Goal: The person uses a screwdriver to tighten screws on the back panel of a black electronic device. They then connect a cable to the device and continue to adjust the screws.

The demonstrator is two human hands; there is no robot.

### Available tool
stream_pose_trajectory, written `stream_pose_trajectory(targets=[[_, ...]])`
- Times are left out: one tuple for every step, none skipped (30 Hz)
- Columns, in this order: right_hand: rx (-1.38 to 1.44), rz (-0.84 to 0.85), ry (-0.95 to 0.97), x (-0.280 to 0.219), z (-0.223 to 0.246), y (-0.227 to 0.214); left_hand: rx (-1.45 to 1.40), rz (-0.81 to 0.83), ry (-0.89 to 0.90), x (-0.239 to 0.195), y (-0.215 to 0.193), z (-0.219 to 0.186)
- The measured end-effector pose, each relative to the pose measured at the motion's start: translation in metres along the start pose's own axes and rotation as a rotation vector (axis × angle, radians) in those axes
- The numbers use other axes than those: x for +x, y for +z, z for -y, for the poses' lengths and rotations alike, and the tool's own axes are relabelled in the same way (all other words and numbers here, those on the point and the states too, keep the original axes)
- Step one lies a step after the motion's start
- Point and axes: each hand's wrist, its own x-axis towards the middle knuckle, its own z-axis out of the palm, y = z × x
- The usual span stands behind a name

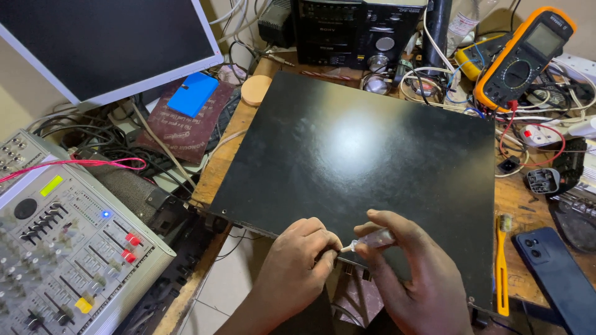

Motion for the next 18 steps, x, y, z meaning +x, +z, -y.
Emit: stream_pose_trajectory(targets=[[0.000,0.001,-0.001,0.002,-0.002,0.001,0.000,-0.001,-0.001,0.000,0.000,0.000],[0.001,0.014,-0.044,0.003,-0.003,0.002,0.003,-0.011,-0.001,-0.001,0.000,0.000],[0.001,0.027,-0.087,0.005,-0.005,0.003,0.005,-0.020,0.000,-0.001,0.001,0.000],[0.001,0.027,-0.088,0.006,-0.006,0.004,0.005,-0.021,0.000,-0.001,0.000,0.000],[0.021,0.029,-0.128,0.008,-0.007,0.005,0.001,-0.020,-0.006,-0.001,0.000,0.000],[0.040,0.030,-0.168,0.009,-0.008,0.006,-0.003,-0.019,-0.013,-0.001,0.000,0.000],[0.040,0.030,-0.168,0.011,-0.006,0.006,-0.004,-0.019,-0.013,-0.002,0.000,-0.001],[0.033,0.040,-0.195,0.013,-0.004,0.006,0.000,-0.012,-0.017,-0.002,-0.001,-0.001],[0.026,0.050,-0.221,0.014,-0.003,0.006,0.003,-0.005,-0.022,-0.002,-0.001,-0.001],[0.025,0.050,-0.221,0.015,-0.003,0.007,0.002,-0.005,-0.022,-0.001,-0.001,-0.001],[0.027,0.038,-0.278,0.016,-0.003,0.009,0.003,-0.012,0.003,-0.001,-0.001,0.000],[0.028,0.027,-0.334,0.017,-0.003,0.011,0.004,-0.018,0.028,-0.001,-0.001,0.000],[0.028,0.028,-0.335,0.018,-0.006,0.012,0.003,-0.020,0.028,-0.002,-0.001,0.001],[-0.012,0.012,-0.405,0.019,-0.008,0.014,0.004,-0.011,0.021,-0.002,-0.001,0.002],[-0.052,-0.004,-0.474,0.020,-0.010,0.016,0.006,-0.001,0.014,-0.003,-0.001,0.003],[-0.052,-0.003,-0.475,0.020,-0.010,0.014,0.005,-0.003,0.013,-0.003,-0.001,0.003],[-0.103,0.024,-0.486,0.020,-0.010,0.012,0.017,0.002,0.024,-0.003,-0.002,0.003],[-0.153,0.050,-0.497,0.021,-0.009,0.010,0.028,0.006,0.035,-0.003,-0.003,0.003]])
